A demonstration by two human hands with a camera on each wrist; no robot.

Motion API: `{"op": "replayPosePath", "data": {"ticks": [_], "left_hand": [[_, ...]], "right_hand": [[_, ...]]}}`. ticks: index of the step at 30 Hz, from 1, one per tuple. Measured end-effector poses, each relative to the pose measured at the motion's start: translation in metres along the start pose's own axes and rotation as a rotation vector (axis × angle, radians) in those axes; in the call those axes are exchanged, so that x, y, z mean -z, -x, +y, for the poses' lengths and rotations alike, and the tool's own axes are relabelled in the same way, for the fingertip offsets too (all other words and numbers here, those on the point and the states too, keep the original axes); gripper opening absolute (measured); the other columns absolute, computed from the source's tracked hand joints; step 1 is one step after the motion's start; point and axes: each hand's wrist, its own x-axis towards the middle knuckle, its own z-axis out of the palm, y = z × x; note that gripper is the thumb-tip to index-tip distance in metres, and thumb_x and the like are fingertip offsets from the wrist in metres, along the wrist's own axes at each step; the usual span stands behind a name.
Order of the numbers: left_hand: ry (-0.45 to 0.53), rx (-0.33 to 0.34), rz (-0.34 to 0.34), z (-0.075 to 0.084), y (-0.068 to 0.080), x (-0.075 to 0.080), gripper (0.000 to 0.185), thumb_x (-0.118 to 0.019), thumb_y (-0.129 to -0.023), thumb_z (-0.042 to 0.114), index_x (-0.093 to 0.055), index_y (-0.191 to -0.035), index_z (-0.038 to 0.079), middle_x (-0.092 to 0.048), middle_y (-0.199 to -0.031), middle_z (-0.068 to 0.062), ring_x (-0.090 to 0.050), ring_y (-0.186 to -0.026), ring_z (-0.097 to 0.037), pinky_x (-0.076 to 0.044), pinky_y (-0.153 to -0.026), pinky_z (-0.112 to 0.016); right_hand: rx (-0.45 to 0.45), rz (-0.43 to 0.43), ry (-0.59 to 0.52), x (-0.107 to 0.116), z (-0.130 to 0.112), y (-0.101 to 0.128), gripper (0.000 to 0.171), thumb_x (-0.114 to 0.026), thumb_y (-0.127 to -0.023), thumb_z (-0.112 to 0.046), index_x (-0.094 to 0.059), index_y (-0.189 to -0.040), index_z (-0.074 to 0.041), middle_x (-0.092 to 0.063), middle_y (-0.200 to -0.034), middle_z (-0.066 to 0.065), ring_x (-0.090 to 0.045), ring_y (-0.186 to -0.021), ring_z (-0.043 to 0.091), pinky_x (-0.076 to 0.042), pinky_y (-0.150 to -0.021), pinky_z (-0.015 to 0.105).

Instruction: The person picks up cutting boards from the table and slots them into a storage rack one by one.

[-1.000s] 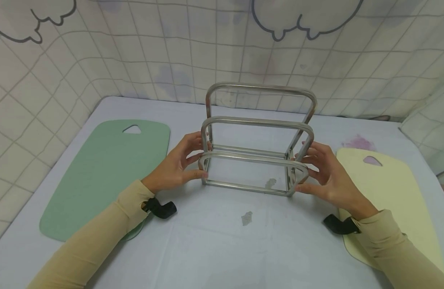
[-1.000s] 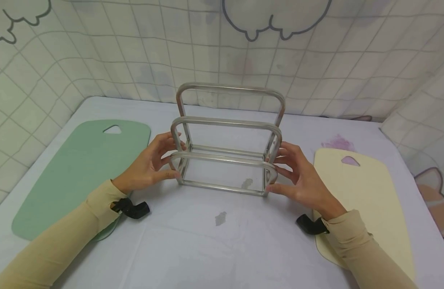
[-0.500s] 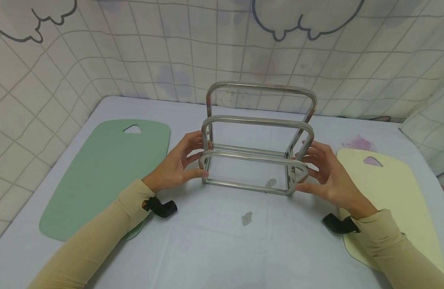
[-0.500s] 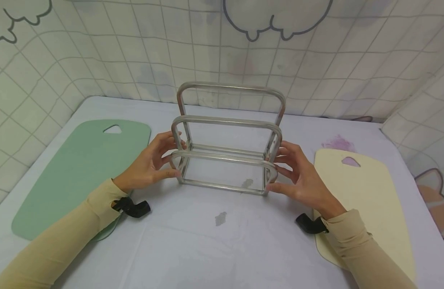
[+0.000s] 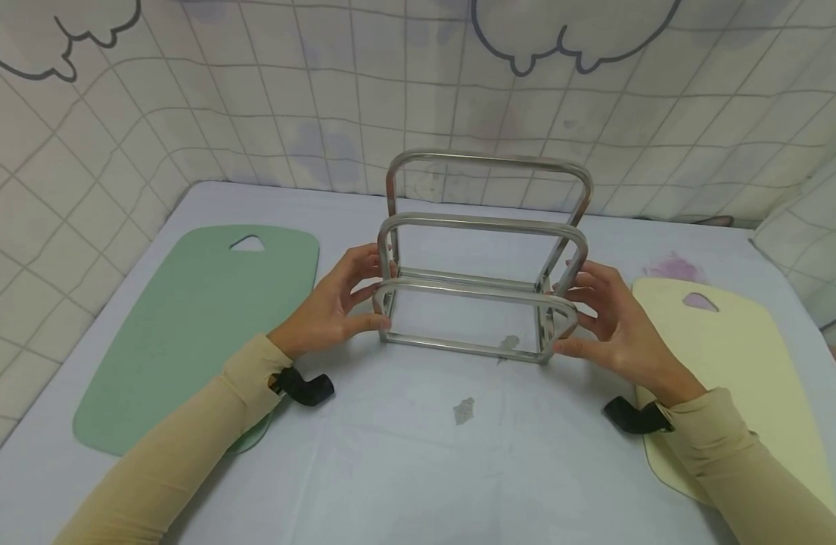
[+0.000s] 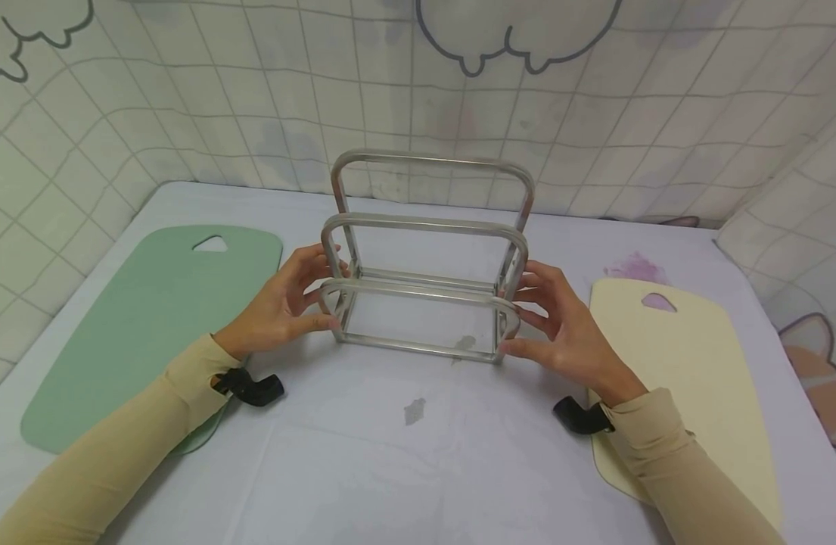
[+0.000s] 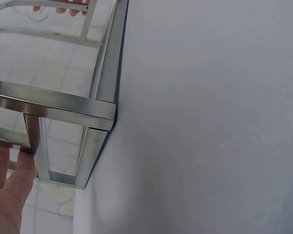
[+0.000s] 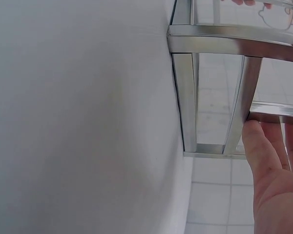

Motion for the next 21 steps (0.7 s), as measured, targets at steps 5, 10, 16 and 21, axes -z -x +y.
{"op": "replayPosePath", "data": {"ticks": [5, 10, 16, 21], "left_hand": [[0.002, -0.003, 0.004, -0.0011, -0.0010, 0.0004, 0.092, -0.080, -0.083, -0.008, -0.028, -0.157, 0.009, -0.044, -0.153, -0.022, -0.043, -0.149, -0.031, -0.040, -0.123, -0.046], [0.007, -0.002, 0.004, -0.0027, -0.0019, 0.0006, 0.092, -0.080, -0.084, -0.008, -0.028, -0.158, 0.009, -0.043, -0.154, -0.023, -0.042, -0.149, -0.031, -0.040, -0.124, -0.046], [0.017, 0.005, 0.004, -0.0033, -0.0026, 0.0016, 0.092, -0.079, -0.084, -0.009, -0.027, -0.158, 0.009, -0.042, -0.154, -0.024, -0.042, -0.149, -0.032, -0.038, -0.125, -0.045], [0.021, 0.005, 0.001, -0.0032, -0.0033, 0.0018, 0.092, -0.079, -0.084, -0.010, -0.027, -0.158, 0.010, -0.043, -0.154, -0.026, -0.043, -0.148, -0.032, -0.038, -0.125, -0.045]], "right_hand": [[-0.010, 0.008, 0.004, 0.0005, 0.0011, -0.0015, 0.101, -0.077, -0.072, 0.025, -0.029, -0.156, -0.004, -0.053, -0.142, 0.007, -0.057, -0.128, 0.007, -0.051, -0.104, 0.013], [-0.016, 0.009, 0.005, 0.0011, 0.0021, -0.0027, 0.100, -0.077, -0.072, 0.025, -0.029, -0.156, -0.003, -0.054, -0.140, 0.007, -0.059, -0.126, 0.007, -0.051, -0.103, 0.013], [-0.022, 0.010, 0.003, 0.0015, 0.0026, -0.0036, 0.101, -0.077, -0.072, 0.025, -0.029, -0.156, -0.004, -0.054, -0.142, 0.004, -0.058, -0.127, 0.007, -0.051, -0.102, 0.013], [-0.038, 0.018, 0.009, 0.0011, 0.0025, -0.0036, 0.102, -0.078, -0.072, 0.024, -0.029, -0.157, -0.006, -0.053, -0.142, 0.003, -0.058, -0.128, 0.006, -0.051, -0.103, 0.013]]}}
